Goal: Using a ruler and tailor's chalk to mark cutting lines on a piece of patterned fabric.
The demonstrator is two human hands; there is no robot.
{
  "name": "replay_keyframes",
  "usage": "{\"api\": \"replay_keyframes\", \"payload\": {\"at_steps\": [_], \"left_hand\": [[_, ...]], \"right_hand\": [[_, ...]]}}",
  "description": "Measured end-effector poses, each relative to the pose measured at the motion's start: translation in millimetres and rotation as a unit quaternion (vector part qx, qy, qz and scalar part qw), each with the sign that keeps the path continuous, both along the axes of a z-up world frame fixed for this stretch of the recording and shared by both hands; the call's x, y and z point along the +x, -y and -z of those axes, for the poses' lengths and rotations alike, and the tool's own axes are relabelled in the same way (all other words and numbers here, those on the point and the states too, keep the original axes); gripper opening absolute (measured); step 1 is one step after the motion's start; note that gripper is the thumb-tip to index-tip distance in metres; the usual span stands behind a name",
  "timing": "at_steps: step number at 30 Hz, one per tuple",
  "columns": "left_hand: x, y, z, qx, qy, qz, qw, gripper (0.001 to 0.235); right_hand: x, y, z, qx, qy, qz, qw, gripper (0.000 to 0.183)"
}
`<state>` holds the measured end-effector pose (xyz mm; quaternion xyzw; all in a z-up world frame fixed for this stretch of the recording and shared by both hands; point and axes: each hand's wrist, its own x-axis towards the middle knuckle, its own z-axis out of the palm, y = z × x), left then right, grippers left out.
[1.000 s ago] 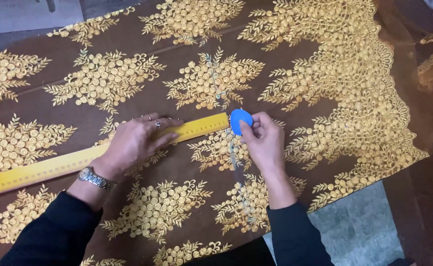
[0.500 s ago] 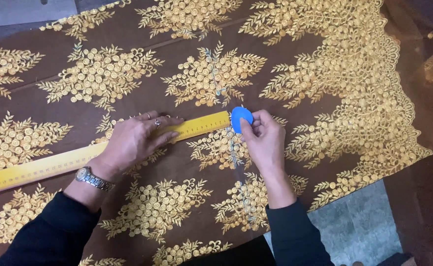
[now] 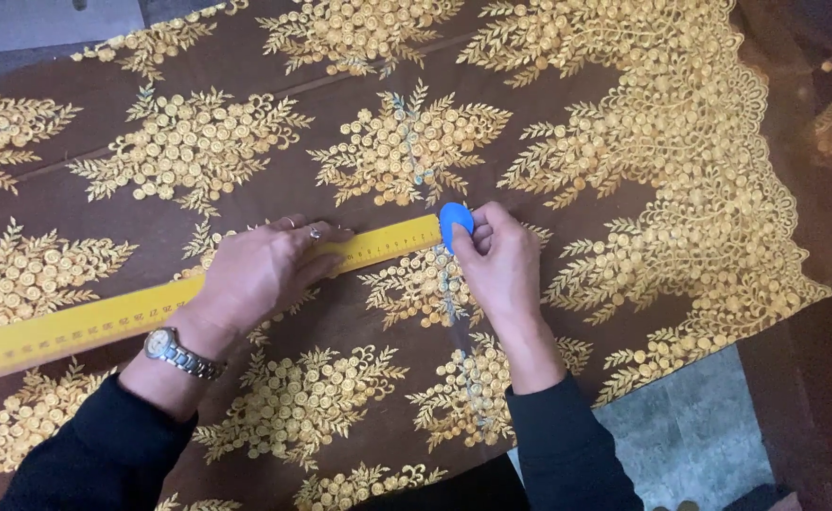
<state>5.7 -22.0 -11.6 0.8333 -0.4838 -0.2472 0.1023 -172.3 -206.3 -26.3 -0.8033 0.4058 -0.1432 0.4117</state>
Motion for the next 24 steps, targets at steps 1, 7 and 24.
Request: {"api": "replay_keyframes", "payload": {"at_steps": [1, 7, 24], "left_hand": [[1, -2, 3, 0.03, 0.013, 0.005, 0.999, 0.023], [-2, 3, -11, -0.007, -0.028, -0.003, 1.0, 0.025], [13, 9, -25, -0.182, -0.039, 0.006, 0.983, 0.017]], "right_hand": [[2, 1, 1, -0.015, -0.009, -0.008, 1.0, 0.008], [-13, 2, -14, 0.04, -0.085, -0.007, 0.996, 0.006], [6, 8, -13, 0.076, 0.062, 0.048, 0.994, 0.01]]}}
